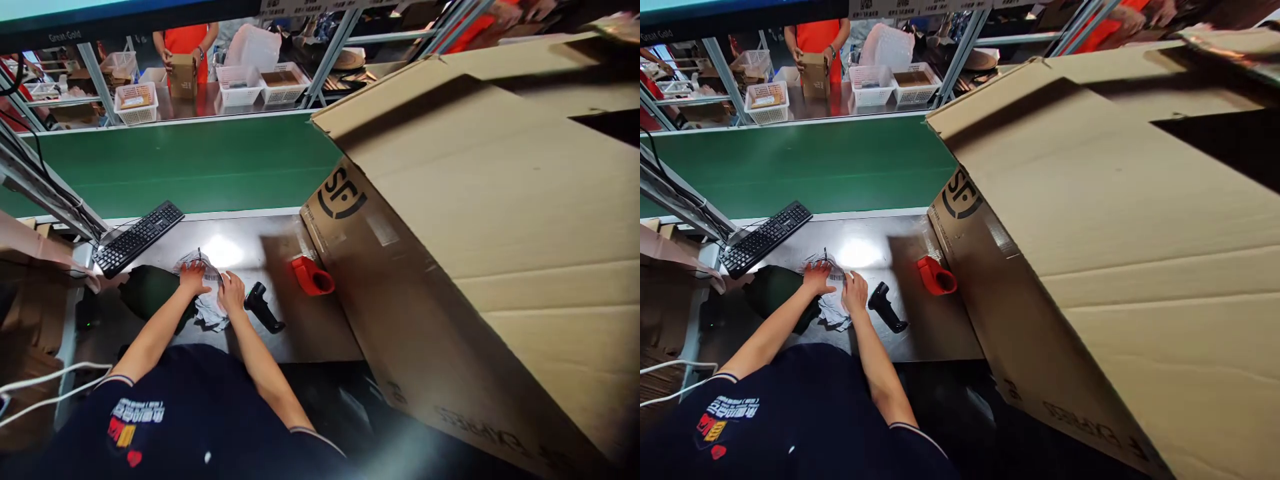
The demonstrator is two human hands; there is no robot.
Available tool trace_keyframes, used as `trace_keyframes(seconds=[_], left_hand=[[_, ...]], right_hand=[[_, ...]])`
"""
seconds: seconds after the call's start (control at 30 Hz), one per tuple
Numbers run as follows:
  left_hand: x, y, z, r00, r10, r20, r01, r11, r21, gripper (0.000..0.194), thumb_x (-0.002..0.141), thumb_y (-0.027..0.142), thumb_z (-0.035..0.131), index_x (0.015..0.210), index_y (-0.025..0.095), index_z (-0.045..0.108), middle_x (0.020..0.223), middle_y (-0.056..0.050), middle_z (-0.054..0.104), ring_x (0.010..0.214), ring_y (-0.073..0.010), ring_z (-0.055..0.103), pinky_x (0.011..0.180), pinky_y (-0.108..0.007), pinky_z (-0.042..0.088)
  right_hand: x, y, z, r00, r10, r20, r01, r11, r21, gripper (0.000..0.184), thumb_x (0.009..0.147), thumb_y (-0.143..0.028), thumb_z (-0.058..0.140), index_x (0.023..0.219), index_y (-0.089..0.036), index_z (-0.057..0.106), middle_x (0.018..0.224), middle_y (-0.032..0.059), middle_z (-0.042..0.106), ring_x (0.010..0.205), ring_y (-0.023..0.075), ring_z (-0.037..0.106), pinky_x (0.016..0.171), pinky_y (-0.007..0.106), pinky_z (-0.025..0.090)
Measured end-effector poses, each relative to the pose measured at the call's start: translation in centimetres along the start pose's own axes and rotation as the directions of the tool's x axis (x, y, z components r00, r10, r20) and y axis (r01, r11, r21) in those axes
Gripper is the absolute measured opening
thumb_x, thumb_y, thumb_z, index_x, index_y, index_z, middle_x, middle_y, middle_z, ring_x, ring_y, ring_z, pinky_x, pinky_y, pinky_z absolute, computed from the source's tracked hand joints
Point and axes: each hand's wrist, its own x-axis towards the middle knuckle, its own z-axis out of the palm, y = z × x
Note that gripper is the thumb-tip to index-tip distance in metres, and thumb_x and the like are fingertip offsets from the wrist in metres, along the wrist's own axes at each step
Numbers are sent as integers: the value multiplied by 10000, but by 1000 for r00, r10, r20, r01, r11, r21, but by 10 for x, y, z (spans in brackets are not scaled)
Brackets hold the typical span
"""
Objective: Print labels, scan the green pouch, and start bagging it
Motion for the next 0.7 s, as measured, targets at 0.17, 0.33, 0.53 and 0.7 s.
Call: trace_keyframes(seconds=[0.17,0.33,0.53,0.7], left_hand=[[1,0,4,1000,-24,18,23,999,34,975,923,536,676,1711,118,283,1800,-181,230,1658,-442,135,1349,-628,50],[4,-13,3,990,-78,114,74,996,42,1112,846,670,720,1734,221,223,1820,-129,189,1670,-411,134,1336,-673,127],[-10,1,-19,990,-83,117,76,995,64,1088,847,531,763,1727,189,223,1819,-185,151,1667,-435,116,1324,-689,62],[-29,26,-22,995,-95,-17,94,994,-52,1085,682,470,850,1637,137,456,1707,-224,428,1587,-444,364,1321,-534,285]], right_hand=[[10,5,14,933,-239,269,296,935,-197,598,1102,-262,353,1670,-76,371,1754,185,309,1639,265,262,1348,523,125],[17,19,14,973,-44,226,114,945,-306,693,1121,-426,311,1732,-113,209,1799,144,101,1686,306,105,1339,653,22],[13,4,0,978,26,207,57,921,-386,713,1088,-355,312,1717,-36,204,1788,159,65,1688,312,83,1345,639,31],[3,21,24,951,-204,234,282,879,-383,685,969,-267,361,1637,-214,501,1707,102,393,1608,313,337,1301,606,286]])
